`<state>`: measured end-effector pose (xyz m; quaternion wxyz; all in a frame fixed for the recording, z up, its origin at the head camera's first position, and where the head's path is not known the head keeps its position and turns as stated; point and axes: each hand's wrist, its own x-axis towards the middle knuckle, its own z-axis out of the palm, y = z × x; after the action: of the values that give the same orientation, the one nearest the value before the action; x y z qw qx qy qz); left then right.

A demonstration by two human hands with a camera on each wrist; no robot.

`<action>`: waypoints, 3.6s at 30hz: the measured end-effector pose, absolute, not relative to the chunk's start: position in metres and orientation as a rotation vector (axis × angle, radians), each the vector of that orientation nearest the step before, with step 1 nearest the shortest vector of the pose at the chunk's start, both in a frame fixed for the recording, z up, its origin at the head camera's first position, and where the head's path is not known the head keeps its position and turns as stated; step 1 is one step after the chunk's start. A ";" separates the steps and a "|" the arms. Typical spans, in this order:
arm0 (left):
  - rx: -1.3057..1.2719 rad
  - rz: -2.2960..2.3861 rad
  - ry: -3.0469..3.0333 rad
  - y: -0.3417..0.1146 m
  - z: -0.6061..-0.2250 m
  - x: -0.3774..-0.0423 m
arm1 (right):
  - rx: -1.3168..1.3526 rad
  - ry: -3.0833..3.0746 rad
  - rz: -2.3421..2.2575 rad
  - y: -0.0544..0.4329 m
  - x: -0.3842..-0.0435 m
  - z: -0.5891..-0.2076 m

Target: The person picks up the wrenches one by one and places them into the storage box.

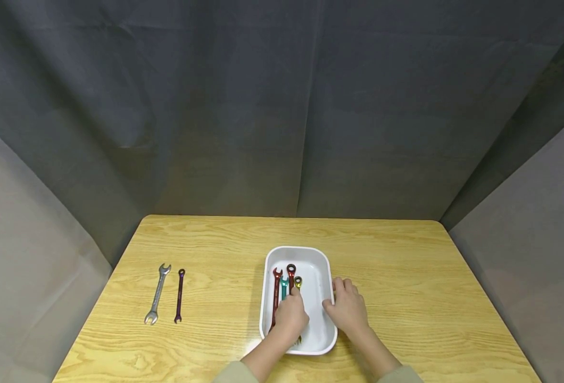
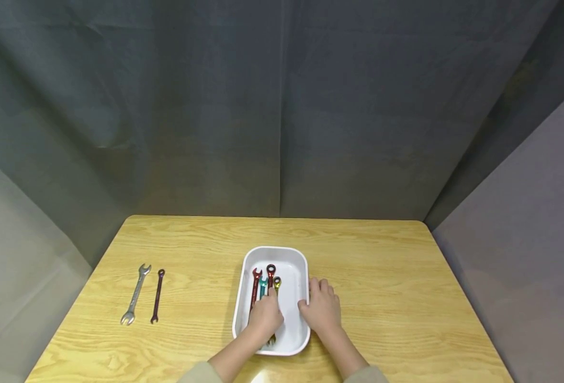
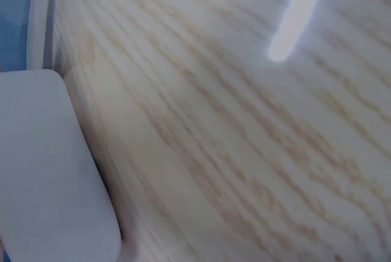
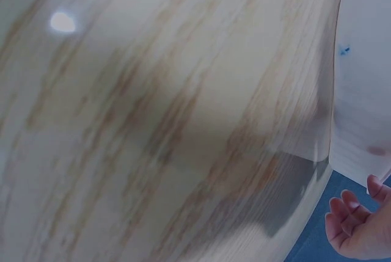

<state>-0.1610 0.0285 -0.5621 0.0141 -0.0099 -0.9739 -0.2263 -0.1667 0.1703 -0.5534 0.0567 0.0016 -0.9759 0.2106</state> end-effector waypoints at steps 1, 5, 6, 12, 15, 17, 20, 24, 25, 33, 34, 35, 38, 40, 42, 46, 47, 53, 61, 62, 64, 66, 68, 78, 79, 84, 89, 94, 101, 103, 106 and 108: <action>-0.033 -0.701 -3.028 0.028 -0.562 -0.161 | 0.005 -2.958 0.639 0.170 -0.167 -0.554; -0.051 -0.669 -3.024 0.028 -0.563 -0.161 | 0.007 -2.957 0.643 0.171 -0.167 -0.554; -0.053 -0.661 -3.025 0.028 -0.564 -0.161 | 0.006 -2.960 0.644 0.171 -0.166 -0.554; -0.070 -0.658 -3.032 0.027 -0.568 -0.161 | 0.002 -2.967 0.650 0.170 -0.167 -0.554; -0.080 -0.682 -3.029 0.027 -0.569 -0.162 | -0.001 -2.971 0.652 0.170 -0.167 -0.554; -0.082 -0.701 -3.029 0.027 -0.569 -0.162 | -0.002 -2.973 0.650 0.170 -0.167 -0.554; -0.085 -0.729 -3.031 0.026 -0.567 -0.162 | -0.001 -2.974 0.648 0.170 -0.167 -0.553; -0.093 -0.799 -3.035 0.023 -0.564 -0.161 | 0.000 -2.974 0.653 0.170 -0.167 -0.553; -0.099 -0.823 -3.033 0.022 -0.563 -0.161 | 0.000 -2.974 0.654 0.170 -0.167 -0.553; -0.122 -0.734 -3.022 0.013 -0.555 -0.159 | -0.002 -2.971 0.656 0.170 -0.167 -0.553; -0.118 -0.716 -3.026 0.012 -0.554 -0.159 | -0.004 -2.972 0.658 0.170 -0.167 -0.553; -0.118 -0.698 -3.023 0.010 -0.554 -0.159 | -0.005 -2.974 0.659 0.170 -0.167 -0.553; -0.136 -0.668 -2.983 0.006 -0.553 -0.161 | -0.005 -2.977 0.662 0.170 -0.167 -0.553; -0.170 -0.644 -2.940 0.003 -0.553 -0.163 | -0.006 -2.978 0.663 0.170 -0.167 -0.553; -0.222 -0.608 -2.895 0.001 -0.554 -0.163 | -0.006 -2.978 0.661 0.171 -0.167 -0.553; -0.335 -0.513 -2.822 -0.003 -0.553 -0.163 | -0.003 -2.977 0.660 0.171 -0.167 -0.555; -0.362 -0.489 -2.795 -0.004 -0.553 -0.163 | 0.001 -2.978 0.660 0.171 -0.167 -0.555; -0.463 -0.391 -2.682 -0.012 -0.552 -0.163 | 0.006 -2.972 0.664 0.172 -0.167 -0.556; -0.516 -0.349 -2.659 -0.026 -0.546 -0.163 | 0.005 -2.952 0.644 0.171 -0.168 -0.557; -0.523 -0.346 -2.653 -0.028 -0.546 -0.163 | 0.006 -2.952 0.644 0.171 -0.167 -0.556; -0.536 -0.349 -2.637 -0.031 -0.545 -0.162 | 0.006 -2.955 0.648 0.171 -0.167 -0.556; -0.541 -0.353 -2.620 -0.034 -0.544 -0.162 | 0.008 -2.957 0.650 0.171 -0.167 -0.555; -0.541 -0.356 -2.604 -0.038 -0.543 -0.162 | 0.006 -2.959 0.649 0.171 -0.167 -0.555; -0.475 -0.386 -2.551 -0.053 -0.546 -0.165 | 0.008 -2.963 0.636 0.171 -0.167 -0.555; -0.465 -0.390 -2.542 -0.055 -0.546 -0.165 | 0.009 -2.960 0.636 0.171 -0.167 -0.555; -0.415 -0.400 -2.503 -0.066 -0.545 -0.166 | 0.009 -2.952 0.634 0.170 -0.166 -0.555; -0.391 -0.416 -2.509 -0.077 -0.545 -0.165 | 0.013 -2.959 0.632 0.170 -0.166 -0.553; -0.361 -0.434 -2.514 -0.086 -0.544 -0.163 | 0.021 -2.965 0.620 0.170 -0.166 -0.551; -0.305 -0.423 -2.523 -0.099 -0.548 -0.162 | 0.020 -2.963 0.610 0.171 -0.166 -0.551; -0.277 -0.421 -2.540 -0.104 -0.550 -0.162 | 0.019 -2.964 0.611 0.171 -0.166 -0.551; -0.238 -0.429 -2.568 -0.110 -0.552 -0.161 | 0.018 -2.969 0.608 0.171 -0.166 -0.551; -0.221 -0.435 -2.573 -0.114 -0.554 -0.161 | 0.019 -2.969 0.606 0.171 -0.166 -0.551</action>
<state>-0.1611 -0.1143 -0.5536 0.2583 -0.0814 -0.9492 -0.1604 -0.1660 0.1706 -0.5514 0.0554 0.0064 -0.9783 0.1997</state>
